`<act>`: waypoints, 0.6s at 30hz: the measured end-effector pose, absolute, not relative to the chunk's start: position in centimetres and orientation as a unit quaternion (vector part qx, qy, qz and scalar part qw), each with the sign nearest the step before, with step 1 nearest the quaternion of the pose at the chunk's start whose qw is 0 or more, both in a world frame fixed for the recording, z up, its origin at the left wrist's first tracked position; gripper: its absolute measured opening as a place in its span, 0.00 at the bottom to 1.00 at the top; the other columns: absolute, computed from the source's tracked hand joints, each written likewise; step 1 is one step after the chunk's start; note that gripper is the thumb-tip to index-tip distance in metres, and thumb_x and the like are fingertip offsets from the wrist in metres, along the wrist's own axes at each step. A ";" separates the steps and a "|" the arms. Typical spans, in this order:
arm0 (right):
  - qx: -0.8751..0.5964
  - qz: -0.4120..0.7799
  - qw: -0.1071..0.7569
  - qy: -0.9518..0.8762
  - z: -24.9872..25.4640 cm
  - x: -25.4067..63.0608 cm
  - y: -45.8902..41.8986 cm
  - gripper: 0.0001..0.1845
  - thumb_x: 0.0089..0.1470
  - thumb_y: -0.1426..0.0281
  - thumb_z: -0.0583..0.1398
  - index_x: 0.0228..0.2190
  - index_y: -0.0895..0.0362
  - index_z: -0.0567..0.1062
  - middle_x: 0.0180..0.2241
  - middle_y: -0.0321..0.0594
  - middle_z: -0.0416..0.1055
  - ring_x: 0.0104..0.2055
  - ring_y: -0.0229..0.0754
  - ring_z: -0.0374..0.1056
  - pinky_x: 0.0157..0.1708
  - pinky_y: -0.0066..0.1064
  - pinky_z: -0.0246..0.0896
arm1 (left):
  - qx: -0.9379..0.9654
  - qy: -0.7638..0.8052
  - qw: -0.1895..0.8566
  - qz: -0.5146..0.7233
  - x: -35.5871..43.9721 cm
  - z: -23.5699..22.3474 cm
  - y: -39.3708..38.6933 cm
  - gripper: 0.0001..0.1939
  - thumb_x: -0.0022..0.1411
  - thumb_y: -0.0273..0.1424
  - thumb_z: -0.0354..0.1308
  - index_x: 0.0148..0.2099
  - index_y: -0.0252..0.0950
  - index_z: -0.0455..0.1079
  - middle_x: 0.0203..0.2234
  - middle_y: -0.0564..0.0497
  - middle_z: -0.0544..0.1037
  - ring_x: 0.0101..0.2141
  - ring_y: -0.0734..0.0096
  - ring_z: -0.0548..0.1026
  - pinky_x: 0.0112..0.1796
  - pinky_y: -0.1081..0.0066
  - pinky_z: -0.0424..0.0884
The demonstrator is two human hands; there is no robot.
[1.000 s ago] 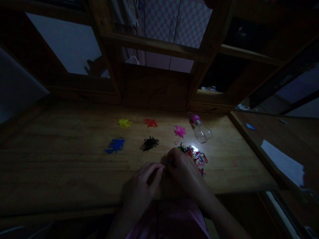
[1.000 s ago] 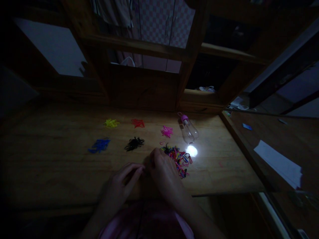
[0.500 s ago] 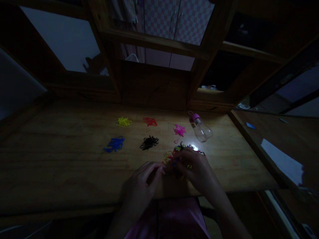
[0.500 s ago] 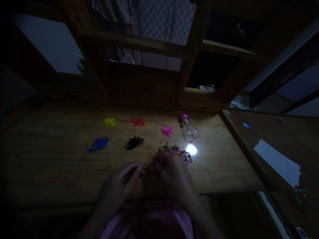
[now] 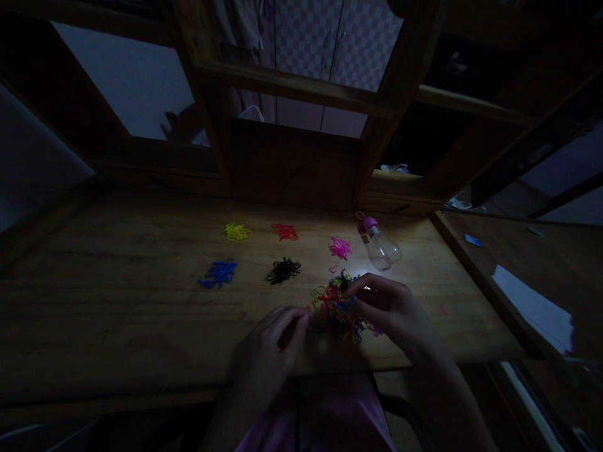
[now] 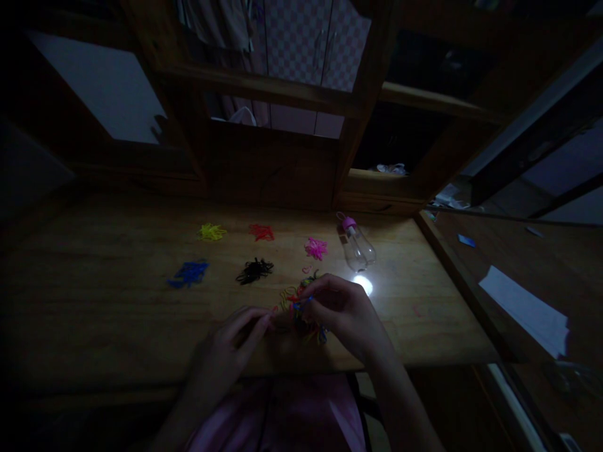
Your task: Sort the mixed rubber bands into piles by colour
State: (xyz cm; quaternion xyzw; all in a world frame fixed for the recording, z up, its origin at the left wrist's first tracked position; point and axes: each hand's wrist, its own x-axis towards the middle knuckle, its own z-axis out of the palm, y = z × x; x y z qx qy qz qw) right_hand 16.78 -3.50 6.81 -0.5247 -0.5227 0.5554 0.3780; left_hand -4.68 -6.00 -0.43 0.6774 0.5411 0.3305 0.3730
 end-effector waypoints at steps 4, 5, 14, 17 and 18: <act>-0.488 0.527 0.350 -0.600 8.0 15.1 -0.6 0.05 0.51 0.74 0.64 0.33 0.58 0.77 0.33 0.40 0.77 0.34 0.37 0.74 0.36 0.29 0.69 | 0.677 0.565 0.353 0.312 -4.7 -1.0 -6.0 0.10 0.68 0.34 0.51 0.43 0.41 0.73 0.42 0.51 0.80 0.43 0.65 0.77 0.44 0.69 0.71; -0.471 0.515 0.344 -0.628 8.1 14.1 0.5 0.05 0.51 0.74 0.64 0.34 0.58 0.77 0.33 0.40 0.76 0.34 0.38 0.74 0.36 0.29 0.70 | 0.675 0.574 0.347 0.308 -4.7 -1.1 -6.0 0.10 0.67 0.34 0.52 0.43 0.41 0.74 0.42 0.50 0.80 0.43 0.64 0.77 0.44 0.68 0.71; -0.336 0.412 0.218 -0.819 6.2 1.1 7.1 0.13 0.58 0.68 0.62 0.45 0.60 0.74 0.44 0.43 0.73 0.43 0.42 0.71 0.42 0.37 0.69 | 0.665 0.569 0.347 0.337 -4.6 -0.4 -6.1 0.10 0.64 0.29 0.54 0.44 0.44 0.76 0.39 0.54 0.82 0.39 0.68 0.79 0.42 0.73 0.71; -0.325 0.414 0.200 -0.826 6.3 -1.1 7.0 0.18 0.61 0.65 0.59 0.51 0.59 0.70 0.50 0.45 0.69 0.47 0.46 0.70 0.45 0.44 0.69 | 0.664 0.584 0.327 0.332 -4.6 -0.3 -6.3 0.11 0.63 0.27 0.54 0.44 0.43 0.76 0.39 0.53 0.82 0.39 0.67 0.79 0.43 0.73 0.72; -0.324 0.414 0.197 -0.828 6.4 -1.5 6.9 0.19 0.62 0.64 0.59 0.52 0.59 0.69 0.51 0.45 0.68 0.48 0.47 0.69 0.45 0.44 0.69 | 0.666 0.586 0.322 0.330 -4.6 -0.3 -6.3 0.11 0.63 0.27 0.54 0.44 0.42 0.77 0.38 0.52 0.82 0.39 0.66 0.79 0.43 0.72 0.72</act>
